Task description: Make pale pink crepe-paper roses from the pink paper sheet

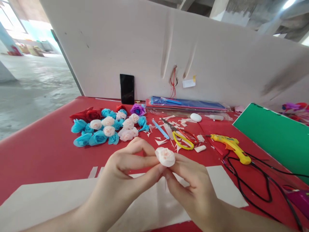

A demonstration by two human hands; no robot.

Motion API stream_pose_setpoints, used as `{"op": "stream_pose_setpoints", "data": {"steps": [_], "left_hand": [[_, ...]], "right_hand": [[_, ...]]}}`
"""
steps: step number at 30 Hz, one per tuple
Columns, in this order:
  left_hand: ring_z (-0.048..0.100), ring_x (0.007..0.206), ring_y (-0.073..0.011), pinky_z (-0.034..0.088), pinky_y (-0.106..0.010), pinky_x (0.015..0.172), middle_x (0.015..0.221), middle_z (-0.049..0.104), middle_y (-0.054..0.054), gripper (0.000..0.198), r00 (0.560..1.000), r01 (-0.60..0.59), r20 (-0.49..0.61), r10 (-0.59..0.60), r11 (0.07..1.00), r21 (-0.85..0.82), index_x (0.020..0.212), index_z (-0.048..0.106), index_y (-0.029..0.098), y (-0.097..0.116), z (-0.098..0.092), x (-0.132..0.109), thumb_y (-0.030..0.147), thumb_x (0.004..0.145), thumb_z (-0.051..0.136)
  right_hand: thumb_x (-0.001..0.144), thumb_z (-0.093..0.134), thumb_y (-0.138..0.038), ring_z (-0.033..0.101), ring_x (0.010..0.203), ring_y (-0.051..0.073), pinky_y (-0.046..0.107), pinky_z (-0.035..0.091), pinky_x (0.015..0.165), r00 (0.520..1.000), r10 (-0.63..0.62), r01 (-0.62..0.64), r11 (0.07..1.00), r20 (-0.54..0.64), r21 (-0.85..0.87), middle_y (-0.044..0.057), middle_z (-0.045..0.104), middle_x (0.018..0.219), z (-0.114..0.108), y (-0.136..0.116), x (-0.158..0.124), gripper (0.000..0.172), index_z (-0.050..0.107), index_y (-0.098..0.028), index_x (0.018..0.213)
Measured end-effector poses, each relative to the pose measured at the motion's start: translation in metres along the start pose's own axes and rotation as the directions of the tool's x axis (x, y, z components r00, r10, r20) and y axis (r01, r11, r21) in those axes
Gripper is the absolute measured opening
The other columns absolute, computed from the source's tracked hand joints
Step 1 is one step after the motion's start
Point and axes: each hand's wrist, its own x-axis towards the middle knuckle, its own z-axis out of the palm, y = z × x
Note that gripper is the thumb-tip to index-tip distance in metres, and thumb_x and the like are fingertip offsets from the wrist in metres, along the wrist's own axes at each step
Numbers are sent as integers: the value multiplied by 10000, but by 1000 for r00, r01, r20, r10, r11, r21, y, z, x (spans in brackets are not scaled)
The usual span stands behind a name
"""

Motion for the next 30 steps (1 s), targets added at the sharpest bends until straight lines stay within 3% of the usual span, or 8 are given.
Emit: {"op": "stream_pose_setpoints", "data": {"steps": [5, 9, 12, 16, 22, 26, 30], "left_hand": [[569, 651, -130, 487, -195, 619, 656, 644, 41, 282, 987, -159, -7, 160, 984, 78, 624, 790, 319, 3, -1, 4, 144, 826, 700], [584, 678, -143, 514, -216, 670, 698, 666, 43, 280, 980, -196, 39, 194, 978, 74, 725, 827, 367, 2, -4, 4, 144, 851, 713], [593, 694, -146, 530, -207, 675, 712, 657, 42, 275, 985, -167, 59, 164, 985, 36, 784, 842, 407, 2, -5, 2, 169, 862, 729], [616, 723, -128, 544, -174, 714, 790, 676, 56, 193, 992, -80, 97, 85, 995, -54, 909, 830, 429, 6, -7, 0, 261, 894, 735], [598, 660, -94, 511, -108, 656, 711, 682, 84, 182, 998, -14, 64, 24, 989, -146, 727, 707, 287, 14, -10, -2, 264, 907, 690], [657, 717, -144, 558, -179, 701, 762, 709, 52, 236, 987, 40, 160, -19, 990, -133, 798, 701, 293, 12, -9, -8, 401, 980, 598], [686, 832, -233, 588, -295, 819, 845, 758, 18, 254, 986, 79, 162, -51, 982, -169, 798, 727, 309, 11, -5, -10, 521, 912, 645]], "right_hand": [[1007, 551, -132, 631, 627, 141, 214, 534, 615, 998, -56, 56, 998, 13, 10, 37, 670, 664, -2, 0, 1, 269, 725, -117, 802], [1045, 537, -238, 549, 551, 118, 201, 484, 524, 990, -132, 132, 991, -59, -7, 11, 630, 619, -1, 0, 4, 339, 688, -154, 753], [1065, 496, -285, 572, 574, 130, 213, 487, 531, 985, -159, 160, 987, -70, 13, 3, 610, 594, -1, -1, 5, 374, 662, -182, 747], [1066, 472, -270, 658, 727, 188, 285, 547, 657, 982, -187, 187, 982, -2, 6, 49, 701, 716, -6, 3, 3, 289, 700, -205, 901], [1040, 470, -165, 630, 729, 184, 313, 539, 697, 951, -309, 304, 946, -20, -115, 58, 742, 786, -15, 14, 7, 216, 648, -196, 921], [1037, 459, -147, 630, 722, 175, 318, 516, 696, 941, -338, 336, 923, 26, -185, 45, 750, 790, -18, 17, 9, 247, 627, -199, 865], [1032, 453, -129, 640, 709, 168, 343, 505, 722, 933, -351, 361, 912, 83, -196, 32, 760, 794, -18, 18, 8, 211, 630, -187, 934]]}}
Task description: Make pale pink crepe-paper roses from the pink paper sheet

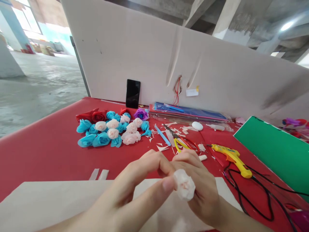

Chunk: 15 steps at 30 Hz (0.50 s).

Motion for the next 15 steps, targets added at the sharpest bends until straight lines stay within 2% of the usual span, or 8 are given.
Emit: {"op": "stream_pose_setpoints", "data": {"steps": [3, 9, 15], "left_hand": [[685, 838, -231, 589, -290, 839, 824, 753, 24, 225, 999, 39, 13, -38, 996, -84, 785, 701, 298, 1, 3, 2, 478, 911, 650], [633, 771, -137, 522, -193, 837, 783, 667, 73, 180, 995, 99, -9, -101, 984, -147, 794, 679, 286, 1, 3, -2, 391, 937, 646], [640, 839, -154, 515, -207, 878, 821, 679, 67, 163, 992, 121, 57, -108, 944, -306, 803, 690, 297, -2, 6, -4, 404, 925, 687]], "right_hand": [[1025, 465, -118, 650, 729, 178, 352, 506, 743, 999, -20, 21, 1000, 27, -12, 33, 752, 775, 1, 0, -1, 190, 620, -183, 937], [1008, 478, -93, 621, 742, 173, 341, 474, 742, 998, -53, 53, 999, 38, -7, 34, 739, 758, 3, 2, -2, 200, 629, -163, 898], [989, 499, -77, 610, 735, 158, 322, 462, 751, 998, -50, 50, 999, 36, 17, 17, 725, 742, 4, 2, -2, 193, 600, -168, 851]]}}
